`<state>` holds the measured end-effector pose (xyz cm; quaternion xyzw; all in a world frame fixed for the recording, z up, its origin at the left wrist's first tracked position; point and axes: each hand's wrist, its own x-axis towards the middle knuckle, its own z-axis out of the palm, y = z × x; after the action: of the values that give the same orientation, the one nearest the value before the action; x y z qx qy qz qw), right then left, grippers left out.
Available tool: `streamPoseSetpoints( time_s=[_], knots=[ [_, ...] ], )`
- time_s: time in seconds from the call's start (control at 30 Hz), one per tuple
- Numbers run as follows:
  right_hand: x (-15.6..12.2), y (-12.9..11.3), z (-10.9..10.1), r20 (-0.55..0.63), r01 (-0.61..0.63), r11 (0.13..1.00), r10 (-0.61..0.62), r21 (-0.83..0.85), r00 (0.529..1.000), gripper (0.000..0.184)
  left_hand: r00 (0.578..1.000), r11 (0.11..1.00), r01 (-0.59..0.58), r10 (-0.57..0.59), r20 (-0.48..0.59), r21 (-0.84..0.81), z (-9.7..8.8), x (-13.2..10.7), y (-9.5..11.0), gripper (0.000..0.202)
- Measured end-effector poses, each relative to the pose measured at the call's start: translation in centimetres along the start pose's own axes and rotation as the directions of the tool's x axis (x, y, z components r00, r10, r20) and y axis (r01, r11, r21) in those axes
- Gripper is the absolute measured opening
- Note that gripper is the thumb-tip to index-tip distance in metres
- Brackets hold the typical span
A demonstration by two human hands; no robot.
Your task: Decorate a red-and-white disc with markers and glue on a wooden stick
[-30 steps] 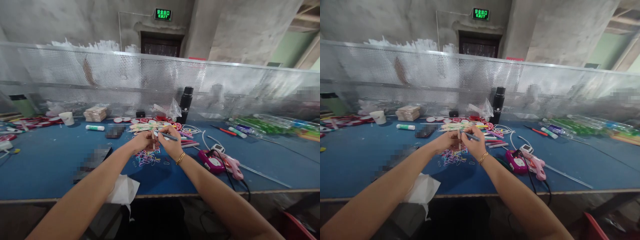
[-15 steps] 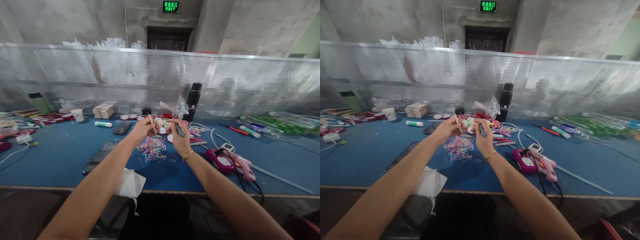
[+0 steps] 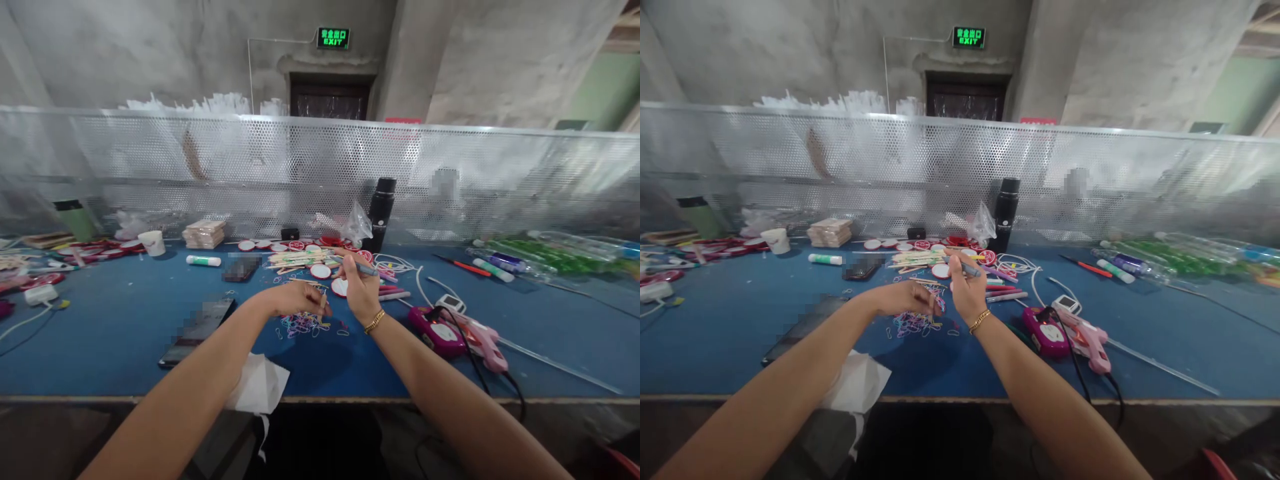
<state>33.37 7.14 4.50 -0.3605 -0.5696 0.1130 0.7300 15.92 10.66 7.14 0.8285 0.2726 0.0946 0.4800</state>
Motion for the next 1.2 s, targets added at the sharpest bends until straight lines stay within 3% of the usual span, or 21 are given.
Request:
streamPoseSetpoints(
  time_s=[0.03,0.1,0.17,0.23,0.3,0.37,0.43,0.5,0.6,0.67,0.77,1.03,1.2],
  knots=[
    [0.2,0.0,-0.1,-0.026,0.011,1.000,-0.011,-0.012,1.000,0.032,1.000,1.000,-0.012,0.012,-0.010,0.005,-0.3,-0.3,0.4,0.010],
    [0.5,0.0,-0.3,-0.064,0.029,0.999,-0.030,-0.022,0.997,0.031,0.983,1.000,0.001,0.000,-0.182,0.007,-1.0,-0.8,1.2,0.009],
    [0.8,0.0,-0.4,-0.086,0.019,1.000,-0.020,-0.009,0.996,0.027,0.895,0.999,0.020,-0.036,-0.444,-0.042,-1.6,-1.2,1.9,0.010],
    [1.0,0.1,-0.6,-0.101,-0.005,1.000,0.006,0.009,0.995,0.023,0.779,0.994,0.027,-0.090,-0.620,-0.110,-2.0,-1.3,2.3,0.011],
    [1.2,0.3,-0.7,-0.117,-0.014,1.000,0.015,0.009,0.993,0.020,0.701,0.987,0.023,-0.130,-0.701,-0.160,-2.2,-1.3,2.5,0.010],
    [1.4,0.5,-0.9,-0.139,-0.010,1.000,0.009,-0.001,0.990,0.018,0.681,0.985,0.021,-0.141,-0.719,-0.173,-2.2,-1.2,2.4,0.009],
    [1.5,0.6,-1.0,-0.158,-0.005,1.000,0.004,-0.007,0.987,0.016,0.716,0.986,0.035,-0.138,-0.685,-0.162,-1.9,-1.0,2.2,0.009],
    [1.3,0.5,-0.9,-0.137,-0.003,1.000,0.001,-0.017,0.991,0.014,0.784,0.987,0.065,-0.140,-0.605,-0.144,-1.3,-0.6,1.8,0.009],
    [0.6,0.2,-0.4,-0.020,0.021,0.999,-0.022,-0.047,1.000,0.009,0.886,0.983,0.100,-0.160,-0.436,-0.156,-0.2,0.0,1.2,0.011],
    [0.1,0.0,0.0,0.078,0.051,0.996,-0.045,-0.073,0.996,0.006,0.922,0.973,0.119,-0.183,-0.343,-0.199,0.4,0.4,1.0,0.016],
    [-0.4,-0.3,0.3,0.157,0.089,0.989,-0.071,-0.115,0.985,0.004,0.931,0.959,0.130,-0.205,-0.301,-0.252,1.0,0.7,0.7,0.024],
    [-0.3,-0.5,-0.2,0.114,0.210,0.931,-0.184,-0.298,0.976,0.014,0.925,0.951,0.126,-0.215,-0.312,-0.282,0.8,0.5,1.1,0.023],
    [-0.4,-0.3,-0.1,0.137,0.187,0.936,-0.152,-0.297,0.979,0.015,0.925,0.947,0.109,-0.208,-0.317,-0.302,0.9,0.4,1.3,0.023]
  ],
)
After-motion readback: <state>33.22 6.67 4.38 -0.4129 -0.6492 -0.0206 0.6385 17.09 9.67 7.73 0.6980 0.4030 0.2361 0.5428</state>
